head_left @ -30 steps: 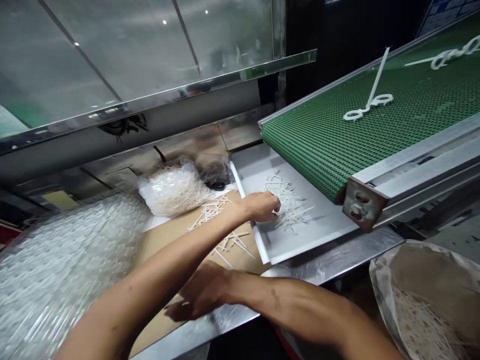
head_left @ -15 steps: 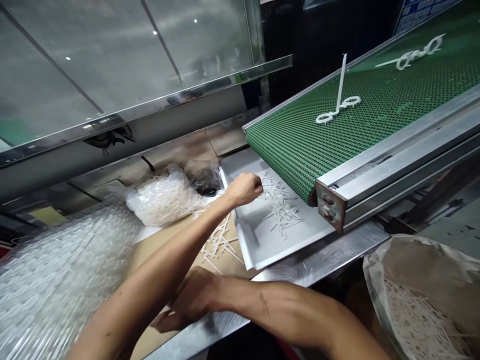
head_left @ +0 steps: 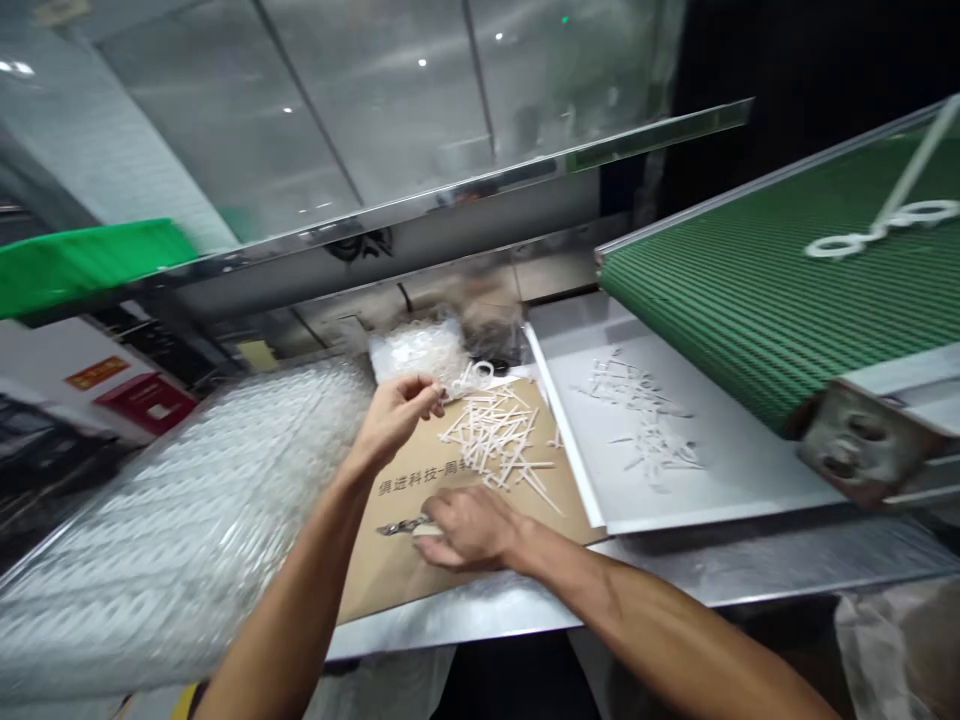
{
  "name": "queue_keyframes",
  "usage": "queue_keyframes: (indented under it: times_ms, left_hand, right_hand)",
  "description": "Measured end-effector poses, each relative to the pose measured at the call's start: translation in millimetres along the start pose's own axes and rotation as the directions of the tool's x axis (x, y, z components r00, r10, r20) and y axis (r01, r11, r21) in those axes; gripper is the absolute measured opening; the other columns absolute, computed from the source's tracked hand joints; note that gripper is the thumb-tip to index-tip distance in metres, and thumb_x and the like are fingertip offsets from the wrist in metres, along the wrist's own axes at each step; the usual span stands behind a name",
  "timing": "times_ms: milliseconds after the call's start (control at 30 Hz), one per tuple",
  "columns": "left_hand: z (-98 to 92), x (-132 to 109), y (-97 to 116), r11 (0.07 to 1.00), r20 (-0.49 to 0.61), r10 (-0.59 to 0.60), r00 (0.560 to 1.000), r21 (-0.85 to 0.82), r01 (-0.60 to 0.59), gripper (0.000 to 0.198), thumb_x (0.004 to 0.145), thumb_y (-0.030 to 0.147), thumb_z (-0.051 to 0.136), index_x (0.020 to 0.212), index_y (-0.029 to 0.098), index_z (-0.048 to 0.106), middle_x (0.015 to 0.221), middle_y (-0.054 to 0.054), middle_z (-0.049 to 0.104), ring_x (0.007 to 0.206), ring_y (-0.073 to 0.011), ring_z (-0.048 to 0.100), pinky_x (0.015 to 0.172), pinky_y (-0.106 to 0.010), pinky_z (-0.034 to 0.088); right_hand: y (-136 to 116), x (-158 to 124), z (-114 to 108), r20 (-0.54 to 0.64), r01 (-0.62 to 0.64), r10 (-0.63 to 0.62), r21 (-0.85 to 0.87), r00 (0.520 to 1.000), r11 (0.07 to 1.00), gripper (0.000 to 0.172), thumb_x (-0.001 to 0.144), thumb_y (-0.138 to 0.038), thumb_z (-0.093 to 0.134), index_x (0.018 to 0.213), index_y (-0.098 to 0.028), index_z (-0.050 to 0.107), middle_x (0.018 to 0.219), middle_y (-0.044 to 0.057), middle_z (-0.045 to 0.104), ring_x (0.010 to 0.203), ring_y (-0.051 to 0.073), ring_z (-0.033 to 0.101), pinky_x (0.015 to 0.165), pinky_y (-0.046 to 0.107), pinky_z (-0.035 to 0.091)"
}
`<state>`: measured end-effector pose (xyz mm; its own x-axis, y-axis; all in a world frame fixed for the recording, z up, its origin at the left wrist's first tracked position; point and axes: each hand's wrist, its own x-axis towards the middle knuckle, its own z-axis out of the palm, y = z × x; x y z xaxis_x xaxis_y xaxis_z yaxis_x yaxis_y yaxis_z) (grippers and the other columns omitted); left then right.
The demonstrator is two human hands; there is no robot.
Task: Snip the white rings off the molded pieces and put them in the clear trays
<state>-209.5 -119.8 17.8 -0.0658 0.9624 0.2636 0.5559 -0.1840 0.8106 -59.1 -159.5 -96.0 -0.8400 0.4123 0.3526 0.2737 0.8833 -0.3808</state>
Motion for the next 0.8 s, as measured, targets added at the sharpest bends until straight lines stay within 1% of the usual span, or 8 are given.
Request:
queue_keyframes:
  times_ms: [67,133,200,267,433,600,700,800]
  left_hand:
    - [-17.1,-38.1,-40.0,0.985,-0.078,-0.058,0.995,0.160,0.070,0.028,0.088,0.041,0.061,0.089,0.015,0.069,0.074,-0.004,0.070,0.068,-0.0160,0.064,0.064,-0.025,0.048]
    - [-25.5,-75.1,-75.2,0.948,-0.142,-0.097,0.985,0.289,0.135,0.028,0.089,0.041,0.058,0.090,0.015,0.070,0.078,-0.005,0.071,0.070,-0.0183,0.065,0.066,-0.029,0.049]
    - [-27.3,-106.1,-100.7,0.919,-0.179,-0.114,0.977,0.353,0.172,0.024,0.088,0.037,0.059,0.089,0.016,0.071,0.082,-0.006,0.072,0.073,-0.0205,0.065,0.071,-0.032,0.050]
    - [-25.6,-127.9,-115.7,0.910,-0.176,-0.115,0.978,0.377,0.174,0.018,0.087,0.032,0.060,0.089,0.018,0.071,0.088,-0.006,0.073,0.081,-0.0226,0.066,0.077,-0.035,0.050]
    - [-21.4,-148.2,-130.0,0.924,-0.102,-0.079,0.992,0.367,0.111,0.013,0.087,0.027,0.062,0.096,0.021,0.070,0.103,-0.007,0.071,0.101,-0.0247,0.063,0.093,-0.038,0.048]
    - [-19.1,-151.6,-141.6,0.910,-0.119,-0.003,0.993,0.411,0.052,0.034,0.090,0.027,0.061,0.123,0.021,0.061,0.112,-0.009,0.066,0.106,-0.0258,0.061,0.097,-0.042,0.047]
    - [-18.7,-152.4,-141.6,0.913,-0.107,0.011,0.994,0.406,0.034,0.024,0.094,0.028,0.058,0.115,0.022,0.066,0.106,-0.008,0.065,0.104,-0.0250,0.061,0.095,-0.040,0.048]
    - [-20.0,-154.3,-133.3,0.944,-0.170,0.023,0.985,0.327,0.034,0.020,0.095,0.026,0.056,0.112,0.021,0.066,0.100,-0.006,0.065,0.093,-0.0209,0.063,0.087,-0.036,0.050]
  right_hand:
    - [1.6,-0.1,2.0,-0.007,0.022,-0.022,-0.003,1.000,1.000,0.030,0.092,-0.043,0.055,0.097,-0.015,0.064,0.091,0.012,0.073,0.078,0.026,0.069,0.067,0.033,0.051]
    - [2.8,-1.0,5.0,-0.018,0.036,-0.036,0.002,0.999,0.999,0.026,0.092,-0.040,0.055,0.096,-0.015,0.063,0.089,0.011,0.072,0.076,0.024,0.067,0.066,0.031,0.048]
    - [4.0,-2.2,8.8,-0.028,0.041,-0.040,0.015,0.999,0.999,0.023,0.093,-0.038,0.054,0.096,-0.016,0.062,0.088,0.010,0.071,0.075,0.023,0.066,0.065,0.030,0.047]
    - [5.4,-3.1,12.9,-0.033,0.038,-0.037,0.032,0.999,0.999,0.022,0.094,-0.037,0.053,0.097,-0.017,0.062,0.088,0.009,0.071,0.075,0.022,0.065,0.066,0.029,0.046]
    - [8.6,-3.0,17.4,-0.017,0.005,-0.004,0.061,1.000,0.998,0.024,0.095,-0.035,0.050,0.105,-0.017,0.062,0.094,0.011,0.071,0.081,0.022,0.065,0.070,0.031,0.047]
    - [7.3,-1.9,14.4,0.006,-0.059,0.059,0.082,0.998,0.995,0.026,0.097,-0.034,0.047,0.109,-0.017,0.061,0.095,0.010,0.071,0.082,0.022,0.064,0.074,0.033,0.048]
    - [5.2,-1.3,13.2,0.012,-0.094,0.093,0.112,0.996,0.989,0.025,0.096,-0.034,0.047,0.108,-0.017,0.062,0.093,0.009,0.070,0.080,0.022,0.064,0.073,0.034,0.048]
    - [1.2,0.0,9.7,0.008,-0.136,0.137,0.156,0.991,0.978,0.024,0.099,-0.032,0.046,0.108,-0.018,0.061,0.096,0.008,0.070,0.084,0.022,0.065,0.076,0.034,0.049]
